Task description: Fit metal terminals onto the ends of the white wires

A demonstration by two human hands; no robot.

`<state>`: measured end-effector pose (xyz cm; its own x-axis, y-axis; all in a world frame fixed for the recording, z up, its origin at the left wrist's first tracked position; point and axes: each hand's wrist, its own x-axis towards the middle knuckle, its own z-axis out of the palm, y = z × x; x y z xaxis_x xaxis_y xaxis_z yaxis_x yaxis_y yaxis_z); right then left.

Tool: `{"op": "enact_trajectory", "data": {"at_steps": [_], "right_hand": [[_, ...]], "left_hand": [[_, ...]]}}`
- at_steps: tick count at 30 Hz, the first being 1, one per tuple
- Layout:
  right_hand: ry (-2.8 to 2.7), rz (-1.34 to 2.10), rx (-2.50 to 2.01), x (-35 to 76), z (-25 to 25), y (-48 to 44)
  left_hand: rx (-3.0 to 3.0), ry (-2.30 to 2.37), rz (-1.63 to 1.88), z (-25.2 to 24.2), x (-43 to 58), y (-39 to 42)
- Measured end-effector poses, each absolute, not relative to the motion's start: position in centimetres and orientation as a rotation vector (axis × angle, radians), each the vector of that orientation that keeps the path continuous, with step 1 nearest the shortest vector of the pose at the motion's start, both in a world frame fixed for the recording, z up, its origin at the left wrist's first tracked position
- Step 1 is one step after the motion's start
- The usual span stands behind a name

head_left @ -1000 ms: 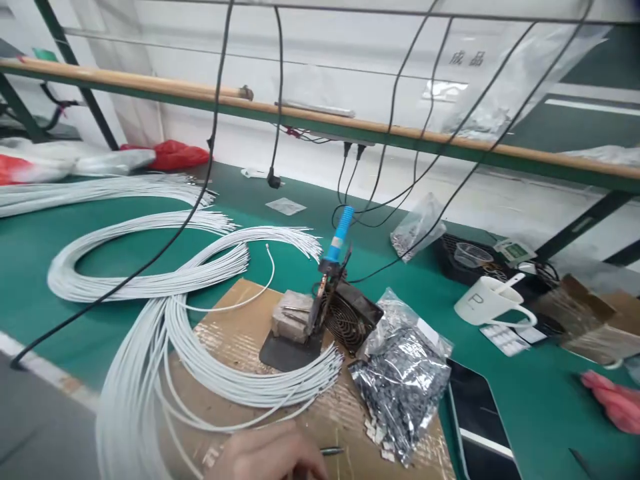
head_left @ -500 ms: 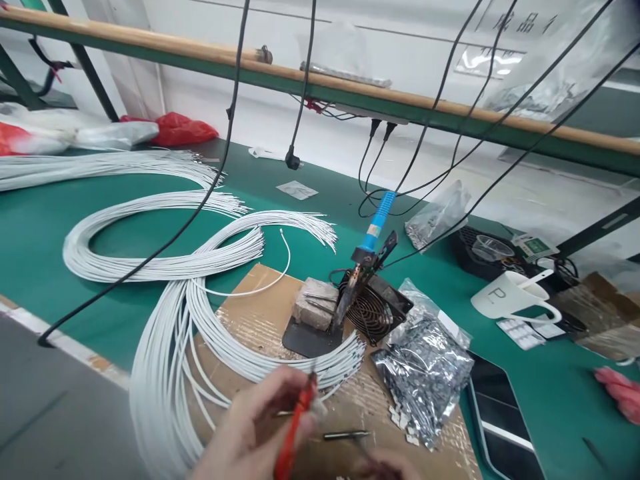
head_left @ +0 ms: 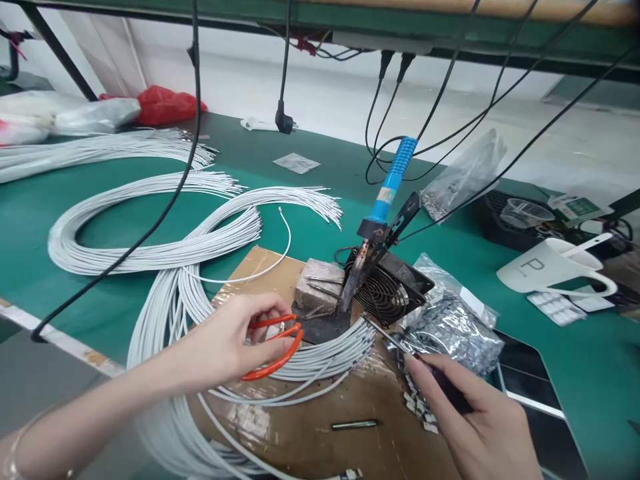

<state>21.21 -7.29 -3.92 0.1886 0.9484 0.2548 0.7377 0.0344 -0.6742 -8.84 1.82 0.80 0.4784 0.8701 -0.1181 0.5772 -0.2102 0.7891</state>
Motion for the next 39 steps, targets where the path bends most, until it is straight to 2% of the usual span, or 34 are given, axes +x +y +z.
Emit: {"op": "enact_trajectory", "data": {"at_steps": [16, 21, 26, 29, 35, 39], "right_hand": [[-1.772, 0.279, -1.653, 22.1, -4.8, -5.7], [-1.834, 0.602, -1.680, 23.0, -3.5, -3.7], [-2.149, 0.826, -1.616, 23.7, -1.8, 0.3], [-2.302, 0.552, -1.528, 24.3, -1.8, 0.9], [-2.313, -0.487, -1.257, 25.6, -2.9, 0.2], [-2.326, -0.784, -1.140, 25.3, -3.6, 0.4]], "left_hand": [[1.770, 1.050, 0.291, 1.9, -7.4, 4.9], [1.725, 0.972, 0.256, 2.2, -7.5, 5.8], [1.690, 0.883, 0.170, 2.3, -7.6, 7.0], [1.673, 0.871, 0.148, 2.5, -7.7, 7.2], [1.649, 0.889, 0.166, 3.1, -7.4, 7.5], [1.627, 0.904, 0.165, 3.0, -7.3, 7.5]]}}
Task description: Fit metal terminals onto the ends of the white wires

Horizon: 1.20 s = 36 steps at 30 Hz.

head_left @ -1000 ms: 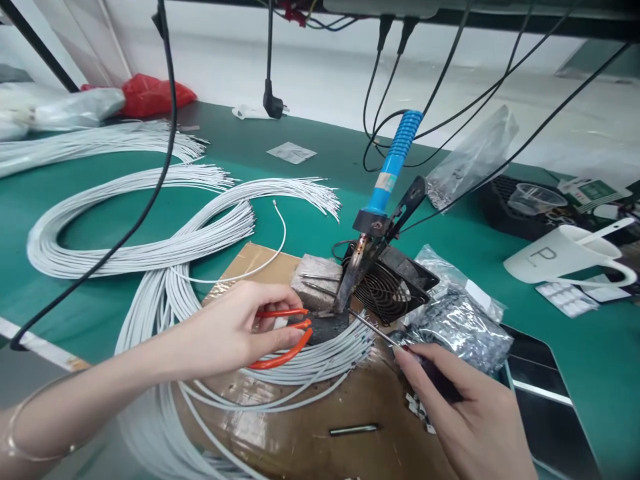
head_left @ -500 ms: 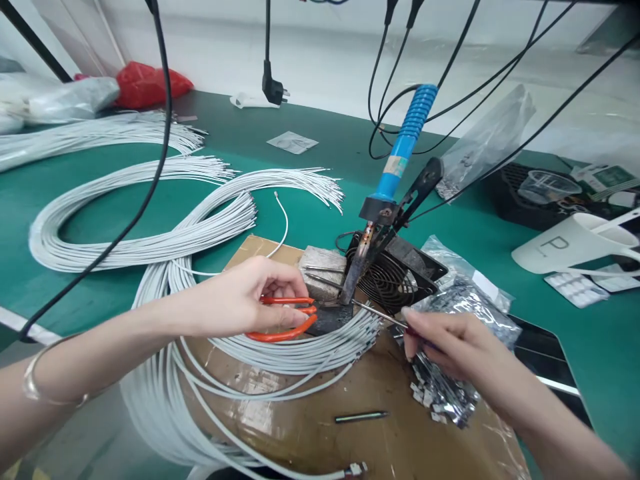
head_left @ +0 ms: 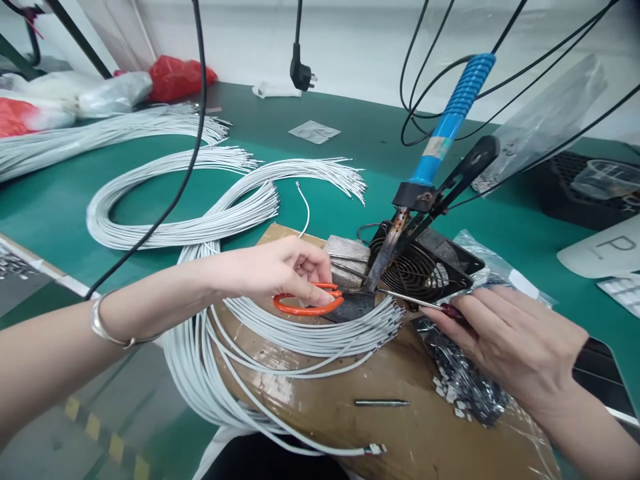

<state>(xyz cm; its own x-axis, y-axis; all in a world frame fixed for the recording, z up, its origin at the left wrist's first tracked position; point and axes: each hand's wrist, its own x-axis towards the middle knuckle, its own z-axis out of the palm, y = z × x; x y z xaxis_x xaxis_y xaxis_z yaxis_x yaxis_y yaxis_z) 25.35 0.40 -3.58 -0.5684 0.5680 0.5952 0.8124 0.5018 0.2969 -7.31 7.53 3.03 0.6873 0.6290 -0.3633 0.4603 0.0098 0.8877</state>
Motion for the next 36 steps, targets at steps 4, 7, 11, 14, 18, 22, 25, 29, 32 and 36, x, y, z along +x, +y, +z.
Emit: {"op": "enact_trajectory", "data": {"at_steps": [4, 7, 11, 14, 18, 22, 25, 29, 32, 36], "right_hand": [[-2.311, -0.874, -1.161, 24.9, -3.6, 0.5], [-2.303, -0.893, -1.161, 24.9, -3.3, 0.4], [-2.299, -0.827, -1.172, 24.7, -3.3, 0.5], [-2.288, -0.793, -1.177, 24.5, -3.3, 0.6], [-2.275, -0.789, -1.170, 24.4, -3.3, 0.5], [-2.254, -0.800, -1.146, 24.3, -3.2, 0.5], [-2.255, -0.795, -1.131, 24.3, -3.2, 0.6], [-2.259, -0.785, -1.111, 24.1, -3.2, 0.8], [-2.249, -0.792, -1.103, 24.0, -3.1, 0.6], [-2.224, -0.838, -1.102, 24.4, -2.8, -0.1]], "left_hand": [[1.632, 0.923, 0.145, 3.0, -7.4, 7.0], [1.639, 0.939, 0.131, 2.9, -7.4, 6.5], [1.638, 0.961, 0.104, 2.7, -7.5, 6.0], [1.635, 0.971, 0.072, 2.4, -7.6, 5.8], [1.656, 0.964, 0.032, 1.8, -7.9, 5.6], [1.711, 0.981, -0.028, 1.6, -8.1, 5.2], [1.802, 1.012, -0.075, 2.2, -8.1, 4.7], [2.095, 1.168, -0.121, 3.7, -7.8, 4.1], [2.366, 1.301, -0.191, 4.3, -7.0, 3.9], [2.619, 1.313, -0.338, 3.5, -5.8, 3.9]]}}
